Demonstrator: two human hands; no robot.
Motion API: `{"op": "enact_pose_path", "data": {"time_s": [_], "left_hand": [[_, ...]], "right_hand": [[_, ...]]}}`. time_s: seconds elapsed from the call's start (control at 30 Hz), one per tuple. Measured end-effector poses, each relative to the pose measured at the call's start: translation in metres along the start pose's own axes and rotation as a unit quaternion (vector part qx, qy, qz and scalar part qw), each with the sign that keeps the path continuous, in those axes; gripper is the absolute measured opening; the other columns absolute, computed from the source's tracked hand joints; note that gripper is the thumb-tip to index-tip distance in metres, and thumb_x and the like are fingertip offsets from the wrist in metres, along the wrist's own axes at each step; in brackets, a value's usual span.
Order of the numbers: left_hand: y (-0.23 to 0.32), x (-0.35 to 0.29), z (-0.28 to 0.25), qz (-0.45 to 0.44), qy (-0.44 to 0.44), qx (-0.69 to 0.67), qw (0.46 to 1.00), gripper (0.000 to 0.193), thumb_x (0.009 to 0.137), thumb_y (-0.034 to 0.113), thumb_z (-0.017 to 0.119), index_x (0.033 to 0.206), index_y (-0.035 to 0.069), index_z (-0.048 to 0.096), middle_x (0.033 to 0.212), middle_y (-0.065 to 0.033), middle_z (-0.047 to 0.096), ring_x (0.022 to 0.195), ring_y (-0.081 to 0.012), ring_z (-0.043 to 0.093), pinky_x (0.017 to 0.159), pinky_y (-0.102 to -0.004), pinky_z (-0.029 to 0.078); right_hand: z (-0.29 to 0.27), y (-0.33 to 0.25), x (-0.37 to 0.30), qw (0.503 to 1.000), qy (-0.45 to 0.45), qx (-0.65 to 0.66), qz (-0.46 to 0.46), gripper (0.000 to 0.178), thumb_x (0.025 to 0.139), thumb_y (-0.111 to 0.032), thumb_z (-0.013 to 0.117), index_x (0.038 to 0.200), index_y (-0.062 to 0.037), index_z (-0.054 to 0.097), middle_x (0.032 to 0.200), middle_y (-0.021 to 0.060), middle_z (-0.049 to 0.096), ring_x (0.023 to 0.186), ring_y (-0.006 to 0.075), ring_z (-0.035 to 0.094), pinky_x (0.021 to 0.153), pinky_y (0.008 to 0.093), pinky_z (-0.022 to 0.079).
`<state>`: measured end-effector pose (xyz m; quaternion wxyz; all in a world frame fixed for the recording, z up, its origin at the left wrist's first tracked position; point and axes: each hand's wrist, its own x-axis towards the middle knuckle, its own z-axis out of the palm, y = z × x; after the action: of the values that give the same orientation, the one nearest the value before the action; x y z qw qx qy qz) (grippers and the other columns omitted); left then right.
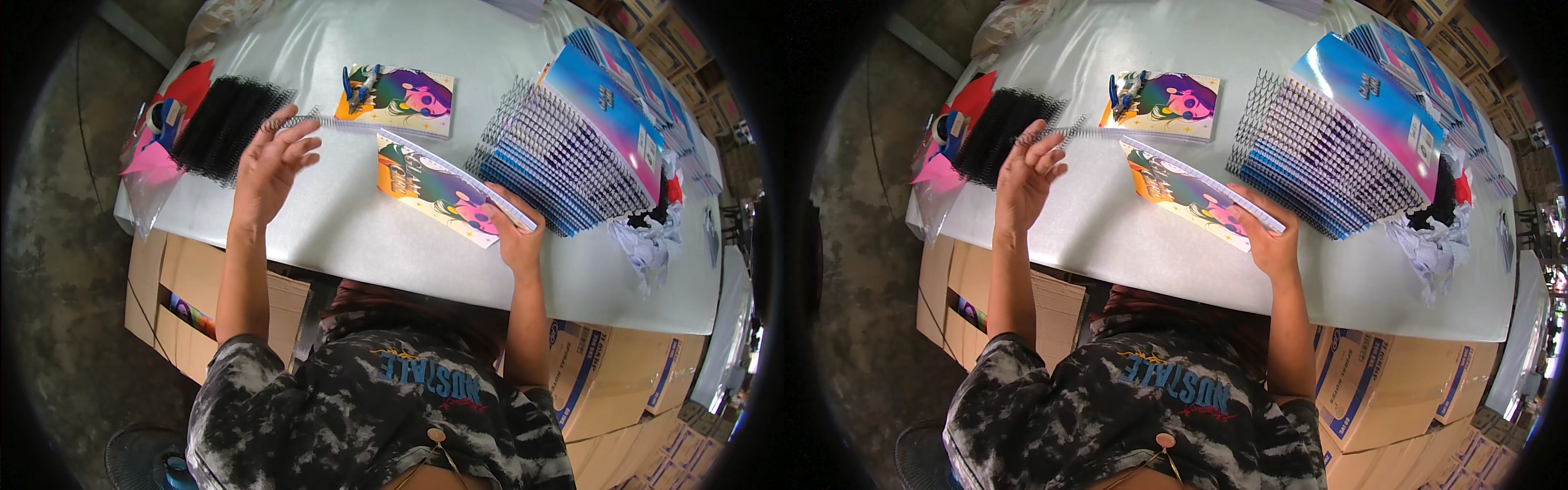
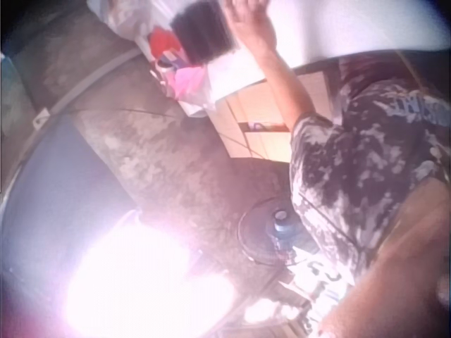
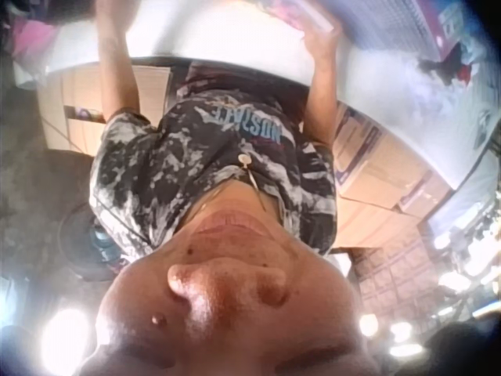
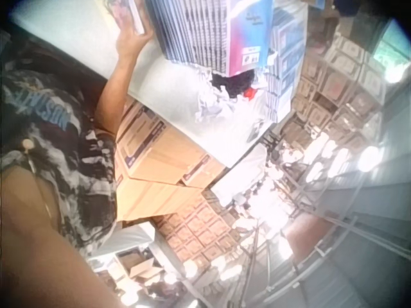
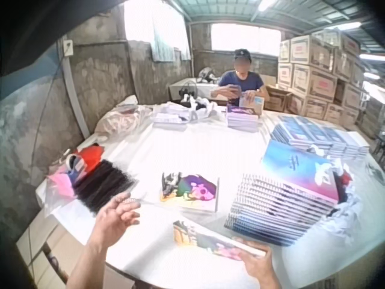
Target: The person assembles spiral-bound notebooks by inserting metal coils into the punched holes of the covers. They use pliers to secure the ends of the coils and stack the finished notebooks on the table.
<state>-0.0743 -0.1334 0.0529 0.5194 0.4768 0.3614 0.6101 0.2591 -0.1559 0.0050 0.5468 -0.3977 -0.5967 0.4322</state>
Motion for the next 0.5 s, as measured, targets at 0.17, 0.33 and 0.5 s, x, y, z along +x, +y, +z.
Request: {"op": "enact_pose_path", "data": {"time_s": [0.17, 0.33, 0.5], "left_hand": [[0.001, 0.014, 0.029, 0.293, -0.02, 0.444, 0.846, 0.021, 0.094, 0.019, 0.048, 0.104, 0.001, 0.054, 0.081, -0.0054, 0.056, 0.078, -0.0117, 0.053, 0.073, -0.0256, 0.044], [-0.005, 0.01, 0.05, -0.061, -0.094, 0.357, 0.927, 0.037, 0.095, 0.037, 0.041, 0.09, 0.002, 0.052, 0.071, -0.0045, 0.049, 0.065, -0.0127, 0.043, 0.062, -0.0277, 0.04], [-0.028, 0.023, 0.033, -0.024, -0.115, 0.362, 0.925, 0.041, 0.094, 0.039, 0.042, 0.084, 0.002, 0.054, 0.067, -0.0041, 0.048, 0.062, -0.0109, 0.04, 0.058, -0.0264, 0.038]], "right_hand": [[0.001, 0.0, 0.001, 1.0, 0.003, 0.007, 0.013, 0.023, 0.08, 0.005, 0.06, 0.103, 0.0038, 0.063, 0.099, 0.0088, 0.065, 0.087, 0.0097, 0.059, 0.081, 0.0224, 0.046], [0.001, 0.0, 0.003, 1.0, 0.004, 0.013, 0.014, 0.023, 0.08, 0.005, 0.06, 0.103, 0.0039, 0.063, 0.099, 0.0086, 0.065, 0.087, 0.0098, 0.059, 0.081, 0.0227, 0.046], [0.002, -0.002, 0.003, 1.0, -0.006, 0.02, 0.008, 0.023, 0.081, 0.004, 0.061, 0.104, 0.0042, 0.062, 0.099, 0.0089, 0.065, 0.087, 0.0105, 0.059, 0.082, 0.023, 0.046]]}}
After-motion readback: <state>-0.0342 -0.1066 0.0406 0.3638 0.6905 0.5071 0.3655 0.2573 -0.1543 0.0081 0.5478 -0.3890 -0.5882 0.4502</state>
